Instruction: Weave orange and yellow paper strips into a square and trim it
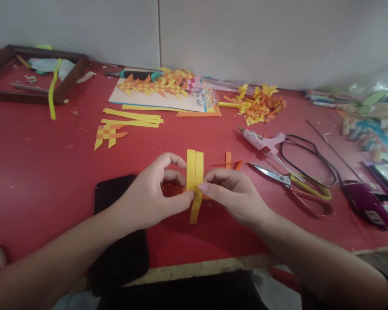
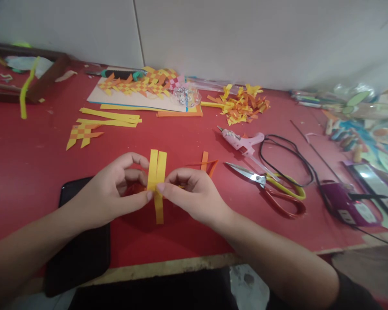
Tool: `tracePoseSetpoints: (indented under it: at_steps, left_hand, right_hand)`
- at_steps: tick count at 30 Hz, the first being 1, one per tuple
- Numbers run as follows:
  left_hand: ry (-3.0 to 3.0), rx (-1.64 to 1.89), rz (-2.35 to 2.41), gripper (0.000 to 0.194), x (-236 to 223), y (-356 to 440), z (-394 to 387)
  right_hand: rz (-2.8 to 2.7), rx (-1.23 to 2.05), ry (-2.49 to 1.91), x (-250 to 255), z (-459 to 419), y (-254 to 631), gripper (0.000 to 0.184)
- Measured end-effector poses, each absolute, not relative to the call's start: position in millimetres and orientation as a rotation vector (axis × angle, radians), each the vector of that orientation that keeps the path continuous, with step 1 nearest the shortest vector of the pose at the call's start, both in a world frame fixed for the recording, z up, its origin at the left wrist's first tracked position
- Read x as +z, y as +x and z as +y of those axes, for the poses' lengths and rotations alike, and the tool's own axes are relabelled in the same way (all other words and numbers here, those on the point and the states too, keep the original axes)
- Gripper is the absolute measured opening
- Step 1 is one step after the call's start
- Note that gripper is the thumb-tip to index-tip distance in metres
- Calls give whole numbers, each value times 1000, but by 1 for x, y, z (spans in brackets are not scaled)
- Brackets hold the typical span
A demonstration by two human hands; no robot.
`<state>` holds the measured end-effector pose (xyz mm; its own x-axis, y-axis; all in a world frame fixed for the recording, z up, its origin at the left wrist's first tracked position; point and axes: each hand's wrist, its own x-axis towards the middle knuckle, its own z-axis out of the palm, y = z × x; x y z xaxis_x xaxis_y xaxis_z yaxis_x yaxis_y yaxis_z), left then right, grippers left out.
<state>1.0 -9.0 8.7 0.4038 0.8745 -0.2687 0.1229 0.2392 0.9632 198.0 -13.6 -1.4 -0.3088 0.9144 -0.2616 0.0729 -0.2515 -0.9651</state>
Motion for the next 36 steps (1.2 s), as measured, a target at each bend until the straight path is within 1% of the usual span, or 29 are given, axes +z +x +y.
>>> tracePoseSetpoints:
  at_steps: [6, 19, 36]
  left_hand:
    - [1308, 685, 1080, 31, 4, -1, -9]
    - [1331, 651, 1078, 33, 4, -3, -7]
    - [1339, 658, 1066, 33, 1, -5, -8]
  right_hand:
    - [-1420, 1546, -1295, 1, -13, 197, 33]
    - [-1460, 1541, -1333, 4, -12, 199, 39]
    - [-1405, 1627, -1333, 4, -10, 201, 40]
